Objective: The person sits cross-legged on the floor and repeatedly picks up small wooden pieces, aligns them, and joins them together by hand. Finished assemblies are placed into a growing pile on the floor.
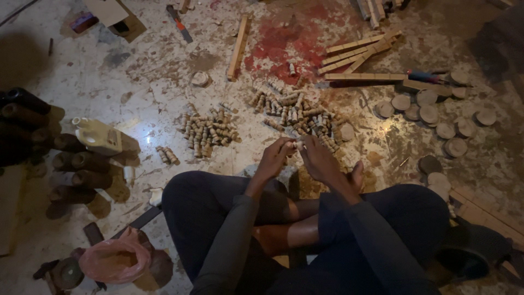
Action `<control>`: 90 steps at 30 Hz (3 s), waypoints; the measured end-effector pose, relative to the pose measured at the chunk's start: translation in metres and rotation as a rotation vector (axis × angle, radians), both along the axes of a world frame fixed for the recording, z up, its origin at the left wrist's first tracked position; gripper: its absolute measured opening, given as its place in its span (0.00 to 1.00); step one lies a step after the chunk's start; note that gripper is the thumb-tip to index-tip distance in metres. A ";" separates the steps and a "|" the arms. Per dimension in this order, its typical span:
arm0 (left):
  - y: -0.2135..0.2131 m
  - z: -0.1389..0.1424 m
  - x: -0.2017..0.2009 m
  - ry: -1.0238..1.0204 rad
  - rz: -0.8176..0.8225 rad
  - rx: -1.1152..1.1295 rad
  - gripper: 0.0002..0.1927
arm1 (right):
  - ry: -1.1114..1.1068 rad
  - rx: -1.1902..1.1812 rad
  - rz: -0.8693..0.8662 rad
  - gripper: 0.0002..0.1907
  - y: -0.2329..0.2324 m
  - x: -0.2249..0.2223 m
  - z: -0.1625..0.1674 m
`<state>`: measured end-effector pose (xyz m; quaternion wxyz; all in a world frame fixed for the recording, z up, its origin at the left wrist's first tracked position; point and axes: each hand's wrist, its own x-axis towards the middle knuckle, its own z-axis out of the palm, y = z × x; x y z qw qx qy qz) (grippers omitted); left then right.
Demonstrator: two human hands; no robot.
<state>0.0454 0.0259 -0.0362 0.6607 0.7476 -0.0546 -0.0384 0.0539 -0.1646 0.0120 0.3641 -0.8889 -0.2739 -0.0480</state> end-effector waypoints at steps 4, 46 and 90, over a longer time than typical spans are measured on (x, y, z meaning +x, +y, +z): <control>0.000 0.003 0.000 -0.075 0.043 0.025 0.22 | 0.073 -0.103 -0.044 0.12 0.003 0.000 0.004; -0.012 0.069 -0.019 -0.344 0.370 0.383 0.14 | 0.238 0.077 -0.053 0.17 0.010 -0.002 -0.029; -0.006 0.043 -0.014 0.001 0.352 0.188 0.33 | 0.346 0.084 -0.175 0.18 0.015 -0.004 -0.003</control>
